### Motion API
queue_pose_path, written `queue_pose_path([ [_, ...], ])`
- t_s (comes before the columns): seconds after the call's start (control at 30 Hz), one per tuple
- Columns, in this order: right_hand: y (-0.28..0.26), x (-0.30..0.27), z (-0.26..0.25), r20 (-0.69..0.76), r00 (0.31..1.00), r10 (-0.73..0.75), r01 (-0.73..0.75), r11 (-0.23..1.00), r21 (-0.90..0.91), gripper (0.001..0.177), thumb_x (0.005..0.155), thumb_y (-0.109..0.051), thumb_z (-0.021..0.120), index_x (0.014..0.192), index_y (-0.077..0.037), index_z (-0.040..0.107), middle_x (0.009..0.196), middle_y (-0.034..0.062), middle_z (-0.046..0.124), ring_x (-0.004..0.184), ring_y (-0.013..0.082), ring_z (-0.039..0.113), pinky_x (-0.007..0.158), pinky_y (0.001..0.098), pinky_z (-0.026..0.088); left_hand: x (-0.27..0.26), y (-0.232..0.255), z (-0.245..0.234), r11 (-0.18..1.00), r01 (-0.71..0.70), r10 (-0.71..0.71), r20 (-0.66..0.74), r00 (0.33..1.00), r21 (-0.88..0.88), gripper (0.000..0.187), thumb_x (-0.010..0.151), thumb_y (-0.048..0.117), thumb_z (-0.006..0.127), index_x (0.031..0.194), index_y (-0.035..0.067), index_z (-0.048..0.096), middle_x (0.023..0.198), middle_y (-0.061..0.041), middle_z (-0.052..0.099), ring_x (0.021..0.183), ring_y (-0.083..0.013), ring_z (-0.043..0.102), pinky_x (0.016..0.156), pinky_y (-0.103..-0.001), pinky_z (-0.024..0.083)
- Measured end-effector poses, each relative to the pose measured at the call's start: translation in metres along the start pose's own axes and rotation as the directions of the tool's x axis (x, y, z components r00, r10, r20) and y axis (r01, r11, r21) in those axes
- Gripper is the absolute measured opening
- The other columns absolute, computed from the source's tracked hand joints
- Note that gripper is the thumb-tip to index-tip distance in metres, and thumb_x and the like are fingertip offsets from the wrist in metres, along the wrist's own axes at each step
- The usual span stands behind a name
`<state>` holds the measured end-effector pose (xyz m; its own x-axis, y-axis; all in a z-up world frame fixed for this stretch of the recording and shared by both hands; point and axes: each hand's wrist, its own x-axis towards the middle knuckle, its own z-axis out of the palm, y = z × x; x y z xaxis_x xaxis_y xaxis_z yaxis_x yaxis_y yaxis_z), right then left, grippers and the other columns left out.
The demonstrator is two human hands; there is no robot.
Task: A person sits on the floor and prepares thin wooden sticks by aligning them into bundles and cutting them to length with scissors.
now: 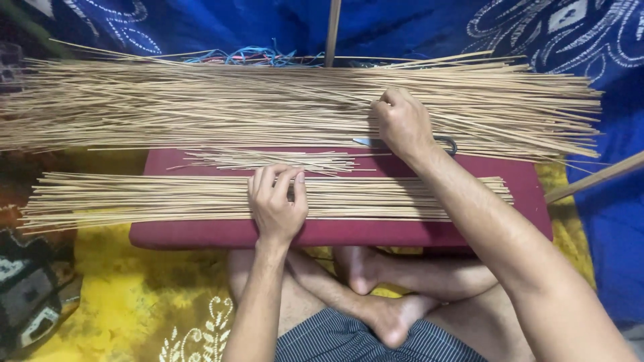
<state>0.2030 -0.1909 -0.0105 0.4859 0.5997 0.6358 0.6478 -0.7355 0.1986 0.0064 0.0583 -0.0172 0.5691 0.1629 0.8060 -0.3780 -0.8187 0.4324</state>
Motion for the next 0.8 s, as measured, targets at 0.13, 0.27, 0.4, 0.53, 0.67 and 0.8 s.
queue_pose_path([
  [0.13,0.006,0.002,-0.002,-0.046,0.999,-0.028,0.028,1.000,-0.001,0.012,0.087,-0.007,0.070,0.080,-0.016,0.073,0.083,0.0005,0.060,0.077,0.0203,0.065,0.064,0.0303,0.053,0.000,0.001,0.000,1.000,0.008,-0.008,0.001,1.000,-0.002,0.005,0.096,0.013,0.069,0.095,0.015,0.074,0.090,0.000,0.062,0.085,-0.0251,0.064,0.075,-0.038,0.047],
  [0.27,0.006,0.003,-0.011,-0.110,0.993,-0.049,0.044,0.998,-0.048,0.013,0.087,-0.007,0.071,0.078,-0.017,0.069,0.083,-0.0012,0.059,0.077,0.0184,0.063,0.064,0.0285,0.052,0.000,0.001,0.001,1.000,-0.006,0.006,-0.006,1.000,0.012,0.004,0.096,0.013,0.070,0.095,0.015,0.074,0.089,0.000,0.062,0.084,-0.0249,0.064,0.075,-0.038,0.047],
  [0.4,-0.001,0.004,-0.028,-0.173,0.982,-0.078,0.067,0.996,-0.064,0.013,0.085,-0.006,0.072,0.082,-0.017,0.066,0.084,-0.0005,0.057,0.078,0.0202,0.061,0.066,0.0309,0.049,-0.003,-0.002,0.003,0.999,-0.020,0.020,-0.013,1.000,0.034,0.004,0.095,0.013,0.071,0.094,0.016,0.074,0.088,0.000,0.062,0.083,-0.0246,0.064,0.074,-0.038,0.048],
  [0.53,-0.013,-0.002,-0.055,-0.246,0.960,-0.135,0.122,0.990,-0.066,0.012,0.087,-0.004,0.071,0.086,-0.014,0.064,0.084,0.0014,0.057,0.082,0.0220,0.060,0.068,0.0336,0.045,-0.003,0.000,0.003,0.995,-0.084,0.087,-0.047,0.995,0.053,0.004,0.095,0.013,0.070,0.094,0.015,0.074,0.088,0.000,0.061,0.082,-0.0247,0.064,0.074,-0.038,0.048],
  [0.67,-0.030,-0.019,-0.082,-0.221,0.948,-0.227,0.228,0.973,-0.020,0.010,0.087,-0.004,0.067,0.092,-0.013,0.063,0.086,0.0028,0.060,0.082,0.0226,0.063,0.077,0.0360,0.047,-0.010,0.013,0.001,0.973,-0.227,0.231,-0.126,0.965,0.045,0.005,0.095,0.015,0.071,0.098,0.016,0.075,0.094,-0.002,0.065,0.088,-0.0259,0.066,0.080,-0.040,0.049],
  [0.8,-0.056,-0.029,-0.120,-0.210,0.949,-0.234,0.256,0.963,0.085,0.013,0.085,-0.002,0.065,0.095,-0.009,0.066,0.089,0.0062,0.063,0.085,0.0249,0.065,0.082,0.0390,0.048,-0.005,0.058,-0.009,0.935,-0.328,0.347,-0.172,0.922,0.132,0.020,0.089,0.020,0.077,0.108,0.022,0.077,0.113,0.000,0.069,0.112,-0.0245,0.065,0.098,-0.043,0.046],
])
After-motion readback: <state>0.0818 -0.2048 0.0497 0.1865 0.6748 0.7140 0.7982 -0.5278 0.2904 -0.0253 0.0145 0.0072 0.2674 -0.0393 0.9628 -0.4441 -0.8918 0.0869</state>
